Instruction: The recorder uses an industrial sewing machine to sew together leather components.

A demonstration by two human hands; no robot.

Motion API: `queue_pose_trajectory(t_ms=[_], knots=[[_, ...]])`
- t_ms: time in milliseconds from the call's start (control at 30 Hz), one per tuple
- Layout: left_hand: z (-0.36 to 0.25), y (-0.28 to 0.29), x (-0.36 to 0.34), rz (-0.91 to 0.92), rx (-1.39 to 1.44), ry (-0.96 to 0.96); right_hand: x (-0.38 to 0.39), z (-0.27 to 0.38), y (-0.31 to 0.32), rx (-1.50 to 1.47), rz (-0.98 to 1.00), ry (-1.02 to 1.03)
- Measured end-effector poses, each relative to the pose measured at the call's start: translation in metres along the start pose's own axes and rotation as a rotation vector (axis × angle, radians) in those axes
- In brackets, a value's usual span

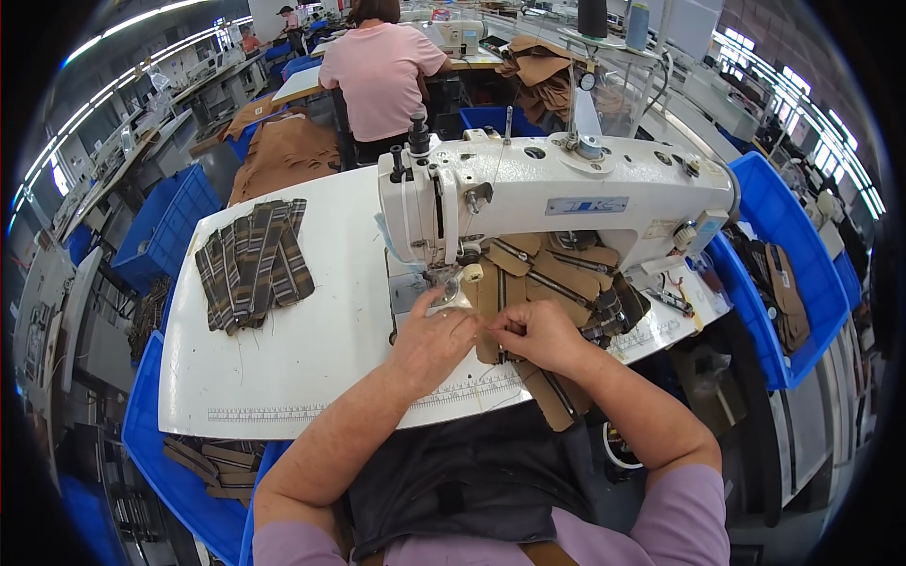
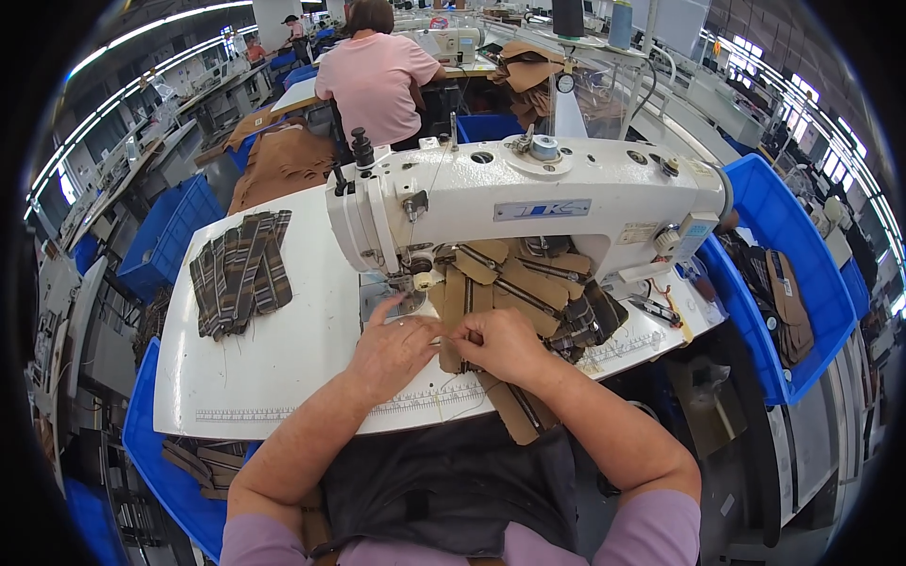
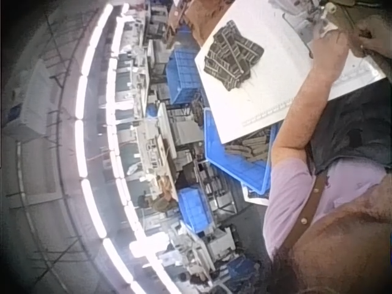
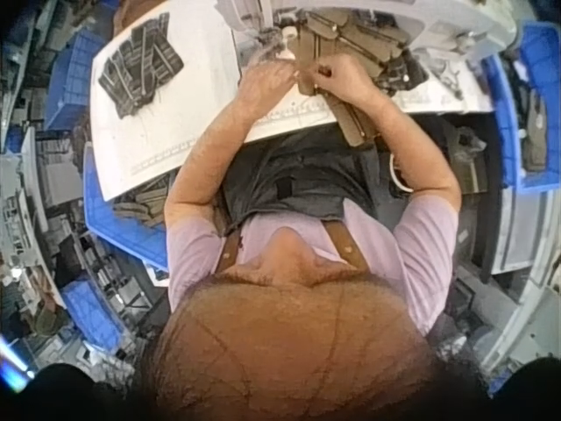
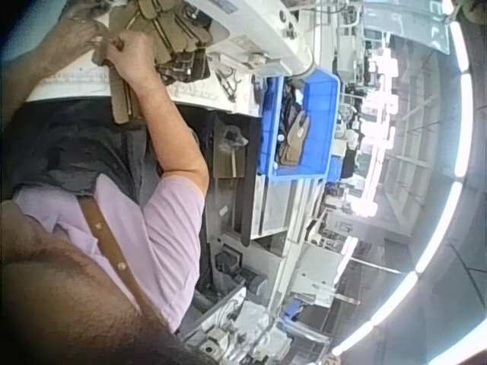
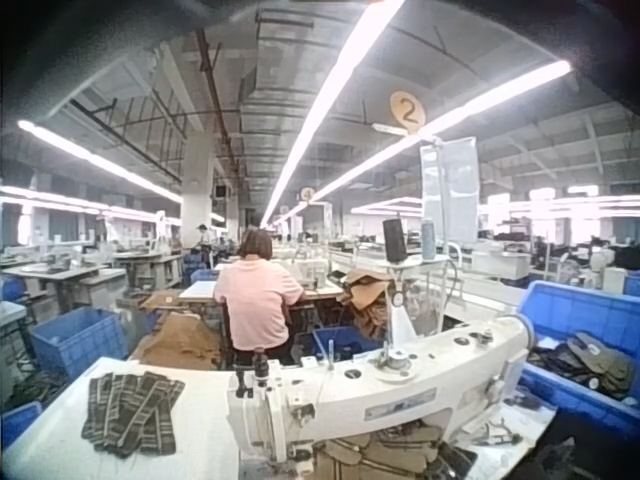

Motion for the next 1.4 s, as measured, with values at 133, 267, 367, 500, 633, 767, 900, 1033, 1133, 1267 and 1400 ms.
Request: queue_pose_trajectory(t_ms=[133,267,367,500,633,767,900,1033,1133,1267,1400], knots=[[0.012,-0.007,0.008,0.107,0.273,0.181,0.014,0.003,0.003,-0.107,0.007,0.041],[0.006,0.002,0.023,0.0,0.55,0.364,0.028,0.024,0.013,0.1,-0.089,0.23],[0.03,-0.003,0.059,-0.035,0.751,0.699,0.035,0.026,0.025,0.129,-0.203,0.268],[0.075,0.001,0.083,-0.181,0.727,0.928,0.039,0.009,0.037,0.023,-0.242,0.242],[0.081,-0.008,0.071,-0.205,0.735,0.942,0.054,-0.01,0.06,0.078,-0.322,0.176],[0.081,-0.004,0.063,-0.042,0.828,1.097,0.081,-0.048,0.107,0.036,-0.538,0.093],[0.087,0.001,0.069,-0.132,0.883,0.957,0.112,-0.126,0.152,0.006,-0.72,-0.193],[0.081,0.005,0.074,-0.122,0.661,0.885,0.152,-0.188,0.21,0.315,-0.919,-0.385],[0.059,0.016,0.059,-0.155,0.519,0.637,0.161,-0.235,0.236,0.548,-0.959,-0.421],[0.032,0.025,0.044,-0.105,0.455,0.592,0.14,-0.268,0.248,0.795,-0.808,-0.57],[0.024,0.016,0.038,-0.151,0.463,0.443,0.123,-0.286,0.253,0.921,-0.733,-0.657]])
Point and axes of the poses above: each hand's wrist, its own x-axis away from the middle knuckle, its own y-axis out of the back of the hand, z = x × y, the point moved 8 cm from there along -x, towards the middle knuckle, and after that the axes turned 3 degrees about x, right-handed, at the moved point
